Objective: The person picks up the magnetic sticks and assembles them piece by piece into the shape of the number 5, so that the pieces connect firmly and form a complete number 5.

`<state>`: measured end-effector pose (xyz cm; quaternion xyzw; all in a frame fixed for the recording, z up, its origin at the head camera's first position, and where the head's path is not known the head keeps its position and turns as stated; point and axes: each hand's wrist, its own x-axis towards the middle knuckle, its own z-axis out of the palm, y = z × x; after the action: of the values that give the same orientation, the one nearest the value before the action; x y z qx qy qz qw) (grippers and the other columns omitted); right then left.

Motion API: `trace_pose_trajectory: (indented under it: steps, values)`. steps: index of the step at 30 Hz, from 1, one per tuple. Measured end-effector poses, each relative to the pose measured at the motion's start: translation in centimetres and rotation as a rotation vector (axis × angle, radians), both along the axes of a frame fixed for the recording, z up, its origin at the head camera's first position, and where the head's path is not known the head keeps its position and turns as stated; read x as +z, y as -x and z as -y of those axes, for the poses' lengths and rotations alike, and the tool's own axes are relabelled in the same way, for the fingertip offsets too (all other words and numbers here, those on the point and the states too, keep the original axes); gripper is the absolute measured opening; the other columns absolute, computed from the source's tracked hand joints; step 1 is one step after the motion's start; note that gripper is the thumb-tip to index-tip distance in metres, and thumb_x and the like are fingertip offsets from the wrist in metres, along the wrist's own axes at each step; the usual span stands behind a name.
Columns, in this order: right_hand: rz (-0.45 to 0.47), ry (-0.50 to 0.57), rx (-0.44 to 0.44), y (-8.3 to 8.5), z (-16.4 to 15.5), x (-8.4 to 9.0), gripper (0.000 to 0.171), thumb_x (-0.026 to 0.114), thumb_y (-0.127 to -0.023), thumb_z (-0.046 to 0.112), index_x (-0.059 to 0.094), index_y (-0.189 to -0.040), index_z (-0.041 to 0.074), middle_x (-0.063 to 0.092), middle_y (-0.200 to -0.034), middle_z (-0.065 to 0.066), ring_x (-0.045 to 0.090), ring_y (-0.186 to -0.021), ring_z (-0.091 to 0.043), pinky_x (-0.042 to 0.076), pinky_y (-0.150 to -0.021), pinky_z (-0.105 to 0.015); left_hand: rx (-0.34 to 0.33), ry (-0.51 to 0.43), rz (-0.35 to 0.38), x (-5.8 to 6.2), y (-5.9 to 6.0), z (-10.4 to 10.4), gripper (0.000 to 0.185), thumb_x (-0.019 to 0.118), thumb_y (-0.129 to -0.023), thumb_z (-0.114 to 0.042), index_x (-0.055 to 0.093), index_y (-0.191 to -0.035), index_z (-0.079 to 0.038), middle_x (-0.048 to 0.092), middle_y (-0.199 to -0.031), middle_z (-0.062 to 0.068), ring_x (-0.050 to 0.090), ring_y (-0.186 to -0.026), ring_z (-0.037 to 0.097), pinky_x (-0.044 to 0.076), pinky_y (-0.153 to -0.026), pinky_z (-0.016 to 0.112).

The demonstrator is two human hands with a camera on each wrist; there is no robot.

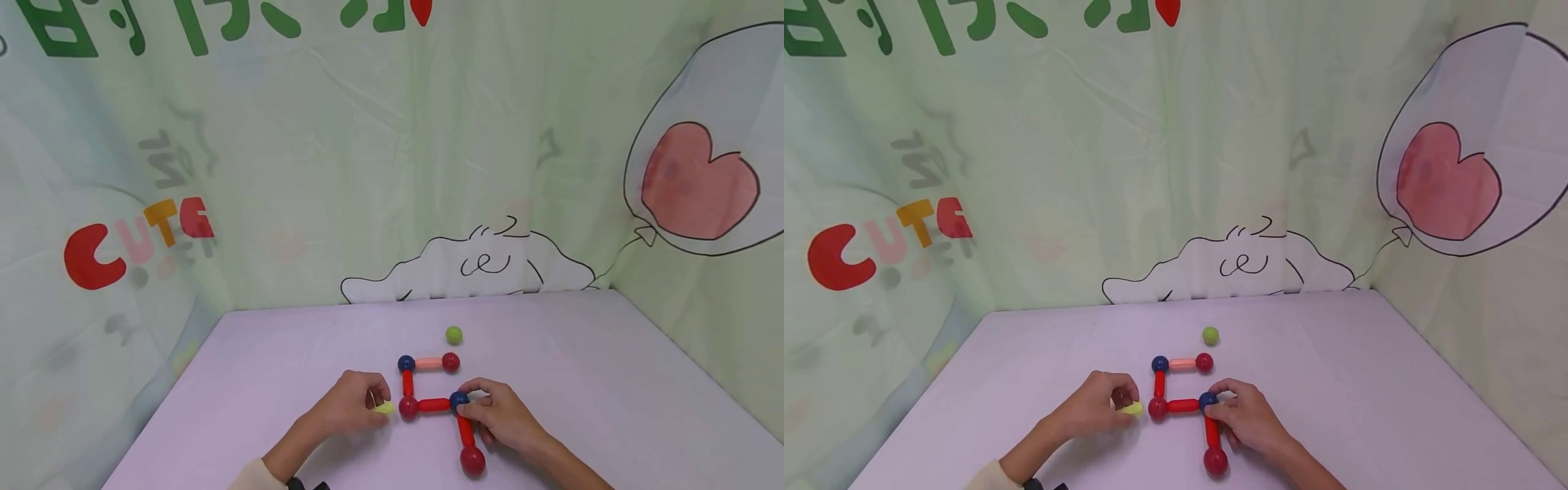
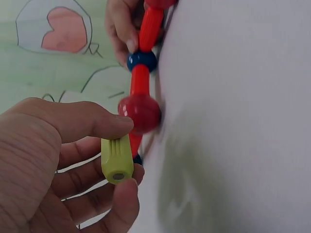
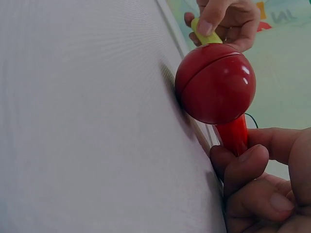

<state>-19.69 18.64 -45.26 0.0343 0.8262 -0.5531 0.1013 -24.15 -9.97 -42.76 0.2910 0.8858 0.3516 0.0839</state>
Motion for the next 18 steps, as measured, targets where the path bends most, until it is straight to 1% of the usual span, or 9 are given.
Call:
trace_pose_trajectory:
  steps: [5,10,13,18]
  values:
    - [-0.001,0.002,0.003,0.0,0.0,0.0,0.038,0.073,-0.092,0.017,0.06,-0.125,0.003,0.06,-0.063,-0.008,0.047,-0.045,-0.017,0.039,-0.049,-0.024,0.002,-0.015,0.07,0.8,-1.4,-1.0,0.021,0.084,-0.079,-0.009,0.067,-0.088,-0.018,0.064,-0.078,-0.007,0.057,-0.073,0.007,0.051,-0.068,0.021]
    - [-0.001,0.001,0.001,0.0,0.0,0.1,0.038,0.073,-0.092,0.016,0.06,-0.125,0.002,0.06,-0.063,-0.009,0.047,-0.045,-0.018,0.039,-0.048,-0.024,-0.005,-0.013,0.144,1.2,-2.4,-2.0,0.021,0.084,-0.08,-0.009,0.069,-0.089,-0.019,0.065,-0.081,-0.008,0.059,-0.076,0.009,0.052,-0.07,0.021]
    - [0.0,-0.003,-0.003,0.0,0.1,0.1,0.037,0.073,-0.092,0.016,0.06,-0.124,0.002,0.06,-0.063,-0.009,0.047,-0.046,-0.018,0.039,-0.048,-0.024,-0.025,-0.01,0.176,1.2,-2.8,-2.7,0.02,0.084,-0.08,-0.007,0.07,-0.089,-0.018,0.065,-0.081,-0.009,0.06,-0.076,0.009,0.052,-0.069,0.02]
    - [0.004,-0.001,-0.005,0.0,0.2,0.1,0.035,0.072,-0.093,0.015,0.06,-0.123,0.002,0.06,-0.064,-0.008,0.047,-0.046,-0.018,0.039,-0.048,-0.024,-0.071,-0.015,0.243,0.8,-3.6,-3.9,0.018,0.085,-0.081,-0.009,0.072,-0.088,-0.018,0.065,-0.079,-0.01,0.059,-0.072,0.007,0.053,-0.068,0.019]
